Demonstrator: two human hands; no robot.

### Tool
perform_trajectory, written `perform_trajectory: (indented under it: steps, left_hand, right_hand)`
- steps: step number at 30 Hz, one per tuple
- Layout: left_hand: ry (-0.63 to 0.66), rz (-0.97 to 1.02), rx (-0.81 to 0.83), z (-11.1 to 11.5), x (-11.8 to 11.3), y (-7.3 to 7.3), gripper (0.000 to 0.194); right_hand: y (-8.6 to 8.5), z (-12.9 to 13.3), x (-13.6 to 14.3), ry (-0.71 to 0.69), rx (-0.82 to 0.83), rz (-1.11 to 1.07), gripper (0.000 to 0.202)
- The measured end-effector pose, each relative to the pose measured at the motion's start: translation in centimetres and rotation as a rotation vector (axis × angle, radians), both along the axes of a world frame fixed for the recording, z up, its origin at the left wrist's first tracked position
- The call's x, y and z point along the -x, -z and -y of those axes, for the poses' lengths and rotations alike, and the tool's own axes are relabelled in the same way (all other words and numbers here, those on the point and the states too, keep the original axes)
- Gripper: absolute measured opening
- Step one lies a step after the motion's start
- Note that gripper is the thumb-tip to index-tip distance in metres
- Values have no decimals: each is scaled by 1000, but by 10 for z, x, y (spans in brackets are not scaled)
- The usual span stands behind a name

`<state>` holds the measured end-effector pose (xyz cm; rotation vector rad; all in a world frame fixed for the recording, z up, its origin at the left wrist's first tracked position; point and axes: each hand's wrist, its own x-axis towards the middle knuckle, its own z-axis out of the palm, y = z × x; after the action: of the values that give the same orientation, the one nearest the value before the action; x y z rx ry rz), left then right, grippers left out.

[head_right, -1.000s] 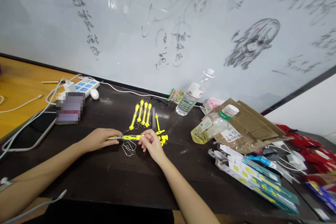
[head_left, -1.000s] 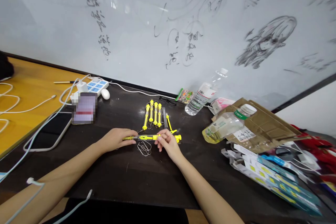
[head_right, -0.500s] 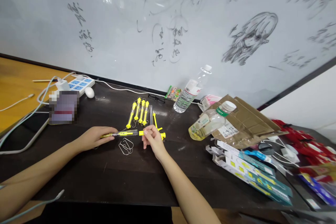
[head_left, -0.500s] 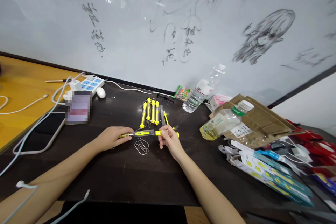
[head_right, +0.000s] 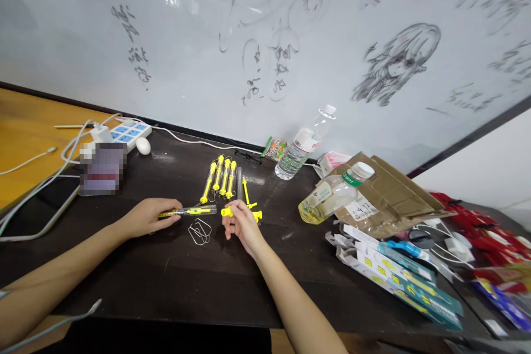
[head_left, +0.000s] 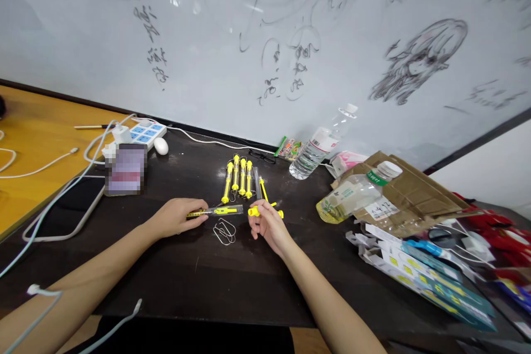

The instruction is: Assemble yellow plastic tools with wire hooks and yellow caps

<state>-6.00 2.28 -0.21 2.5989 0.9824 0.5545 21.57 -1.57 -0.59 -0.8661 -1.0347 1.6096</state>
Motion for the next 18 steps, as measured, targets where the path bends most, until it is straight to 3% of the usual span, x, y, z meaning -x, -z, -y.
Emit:
perform_trajectory:
  steps: [13,18]
  left_hand:
    - [-41,-123,-100,-2,-1,3,21]
    - [-133,-148,-215,-2,-1,2,26]
  right_hand:
    - [-3,1,-3,36,128,148,18]
    - [-4,1,-2,11,118,192,20]
